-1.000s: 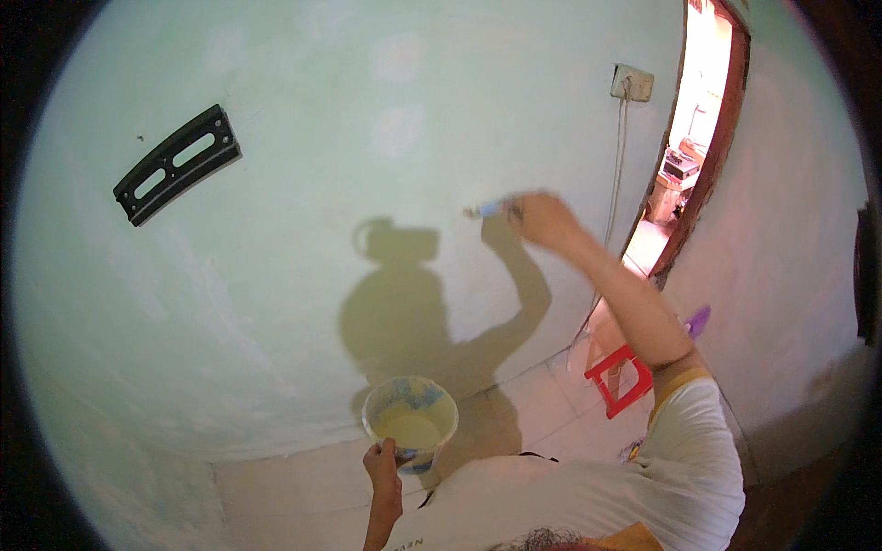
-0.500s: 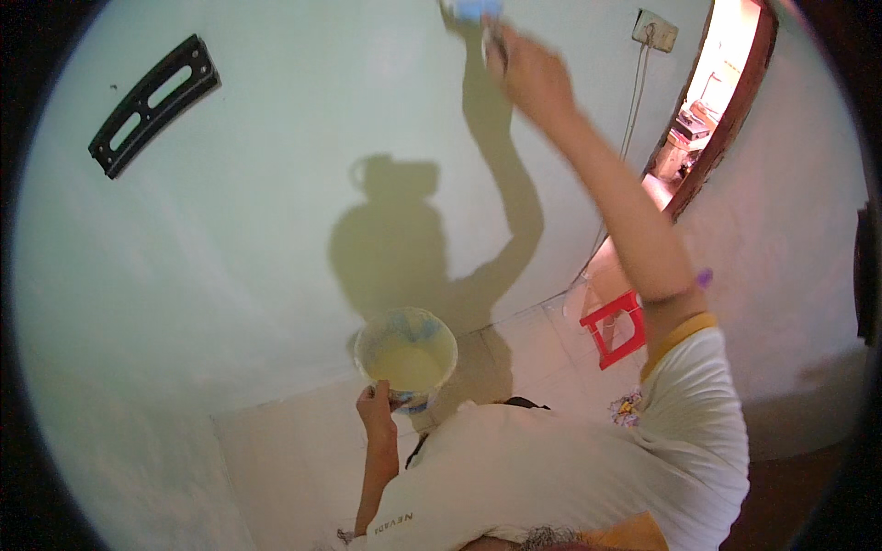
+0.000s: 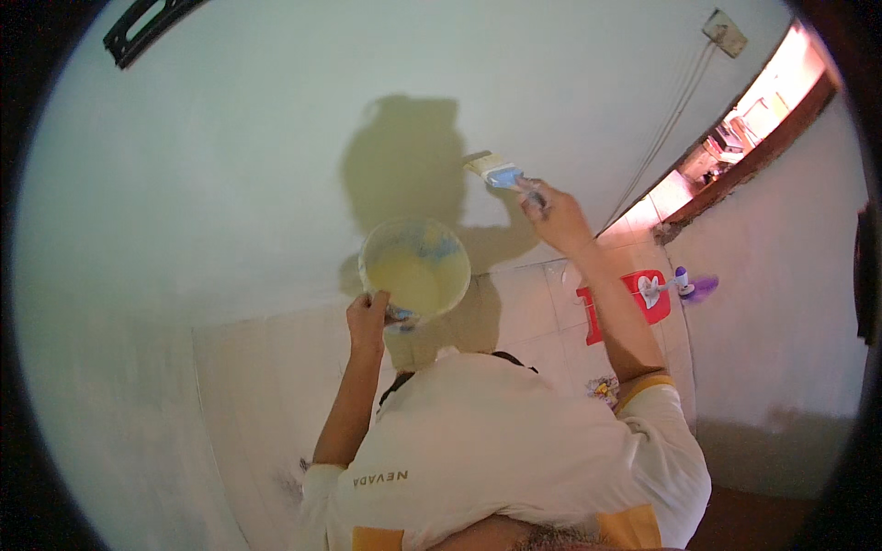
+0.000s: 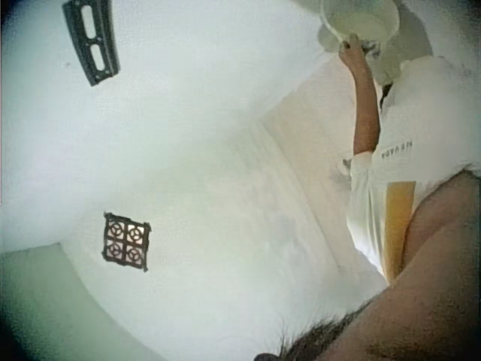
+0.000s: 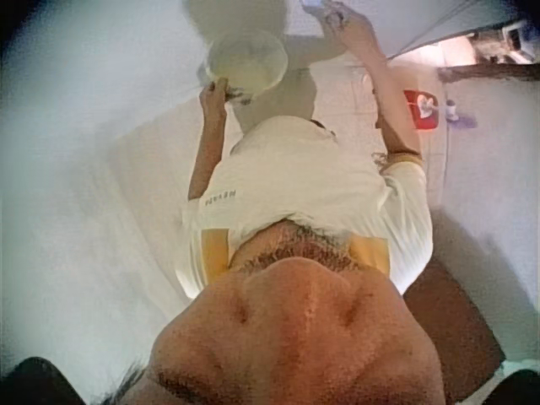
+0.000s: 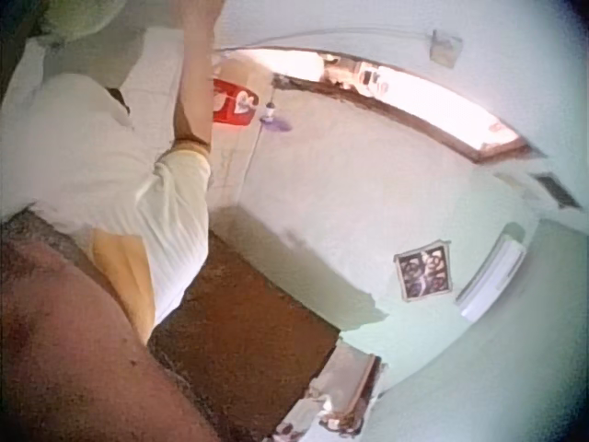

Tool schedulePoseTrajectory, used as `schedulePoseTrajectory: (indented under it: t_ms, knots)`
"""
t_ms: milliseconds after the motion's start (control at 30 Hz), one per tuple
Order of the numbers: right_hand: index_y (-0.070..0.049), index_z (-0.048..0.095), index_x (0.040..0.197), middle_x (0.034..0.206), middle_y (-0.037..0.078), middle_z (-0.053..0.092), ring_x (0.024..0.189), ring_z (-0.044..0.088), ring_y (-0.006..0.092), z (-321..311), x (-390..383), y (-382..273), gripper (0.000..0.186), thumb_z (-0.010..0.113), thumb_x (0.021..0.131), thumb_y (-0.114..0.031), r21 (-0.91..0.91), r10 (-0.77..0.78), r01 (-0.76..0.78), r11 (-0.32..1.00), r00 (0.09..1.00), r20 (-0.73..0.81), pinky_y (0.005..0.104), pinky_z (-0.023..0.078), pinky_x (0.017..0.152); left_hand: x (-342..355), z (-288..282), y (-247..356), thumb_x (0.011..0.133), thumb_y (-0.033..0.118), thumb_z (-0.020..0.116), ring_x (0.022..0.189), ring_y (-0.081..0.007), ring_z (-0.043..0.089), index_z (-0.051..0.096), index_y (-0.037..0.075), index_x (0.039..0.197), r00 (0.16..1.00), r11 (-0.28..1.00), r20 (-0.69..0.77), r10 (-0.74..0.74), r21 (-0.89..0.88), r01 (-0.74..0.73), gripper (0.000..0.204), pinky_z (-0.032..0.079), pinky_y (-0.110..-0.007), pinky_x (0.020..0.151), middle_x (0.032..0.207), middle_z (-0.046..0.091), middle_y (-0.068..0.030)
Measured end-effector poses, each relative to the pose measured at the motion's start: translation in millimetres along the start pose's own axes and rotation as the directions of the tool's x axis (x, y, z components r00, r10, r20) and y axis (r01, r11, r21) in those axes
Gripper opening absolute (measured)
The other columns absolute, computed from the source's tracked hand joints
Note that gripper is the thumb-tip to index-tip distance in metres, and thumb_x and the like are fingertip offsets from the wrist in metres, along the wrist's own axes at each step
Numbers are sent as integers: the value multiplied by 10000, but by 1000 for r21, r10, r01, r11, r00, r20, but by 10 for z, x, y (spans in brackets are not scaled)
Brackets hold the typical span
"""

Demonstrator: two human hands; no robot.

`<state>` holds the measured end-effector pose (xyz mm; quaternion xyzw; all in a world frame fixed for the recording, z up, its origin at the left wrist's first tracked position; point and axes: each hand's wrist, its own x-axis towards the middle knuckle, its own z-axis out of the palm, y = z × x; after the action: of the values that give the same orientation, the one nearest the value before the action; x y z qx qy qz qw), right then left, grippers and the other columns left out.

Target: The person applies paint to an interior wall using a brush, dipping the brush into a bucket of paint between strokes.

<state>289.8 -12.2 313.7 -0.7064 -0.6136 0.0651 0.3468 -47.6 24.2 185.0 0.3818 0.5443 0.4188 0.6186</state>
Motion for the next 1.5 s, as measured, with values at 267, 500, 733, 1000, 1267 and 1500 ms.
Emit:
schedulePoseTrajectory:
  t_ms: [267, 500, 733, 1000, 1267, 1500]
  knots:
    - [-85, 677, 1088, 913, 180, 690, 821, 654, 367, 46, 125, -832, 254, 595, 877, -201, -175, -233, 370, 913, 822, 520, 434, 517, 727, -68, 45, 387, 848, 179, 655, 671, -163, 626, 630, -77, 954, 994, 989, 88, 60, 130, -71, 278, 581, -318, 557, 814, 633, -103]
    - [-59, 721, 946, 918, 189, 691, 887, 657, 380, 898, 398, -663, 225, 604, 765, -123, -352, -78, 460, 815, 689, 720, 464, 525, 784, -211, 163, 637, 855, 159, 648, 668, -160, 636, 633, -66, 966, 983, 989, 150, 104, 84, -118, 252, 584, -301, 568, 823, 642, -107]
    - [-27, 716, 906, 898, 209, 686, 881, 666, 380, 1124, 465, -748, 205, 592, 757, -92, -306, -97, 474, 825, 653, 751, 474, 524, 777, -231, 143, 678, 861, 140, 636, 674, -169, 638, 636, -71, 960, 978, 980, 168, 120, 137, -144, 233, 575, -311, 561, 831, 649, -115]
    - [-83, 707, 1024, 949, 167, 691, 911, 649, 367, 612, 456, -864, 246, 597, 865, -233, -142, -250, 447, 883, 705, 663, 462, 512, 809, -228, 112, 642, 860, 142, 647, 644, -154, 618, 632, -78, 893, 986, 984, 105, 129, 113, -141, 223, 566, -308, 544, 790, 632, -102]
    - [-72, 636, 1182, 684, 50, 556, 630, 510, 136, 425, 63, -296, 350, 533, 975, -335, 161, -93, -7, 987, 793, 603, 284, 417, 580, -138, 129, 513, 874, 157, 645, 675, -179, 640, 615, -97, 998, 993, 994, 92, 76, 70, -83, 285, 581, -321, 573, 844, 630, -131]
    - [-49, 609, 1221, 700, -41, 497, 595, 432, 67, 693, -418, -75, 333, 534, 991, -278, 517, 118, -380, 767, 876, 468, 225, 364, 535, -88, 119, 345, 862, 143, 645, 654, -155, 604, 596, -62, 858, 996, 996, 36, 87, 18, -88, 211, 575, -327, 570, 791, 595, -87]
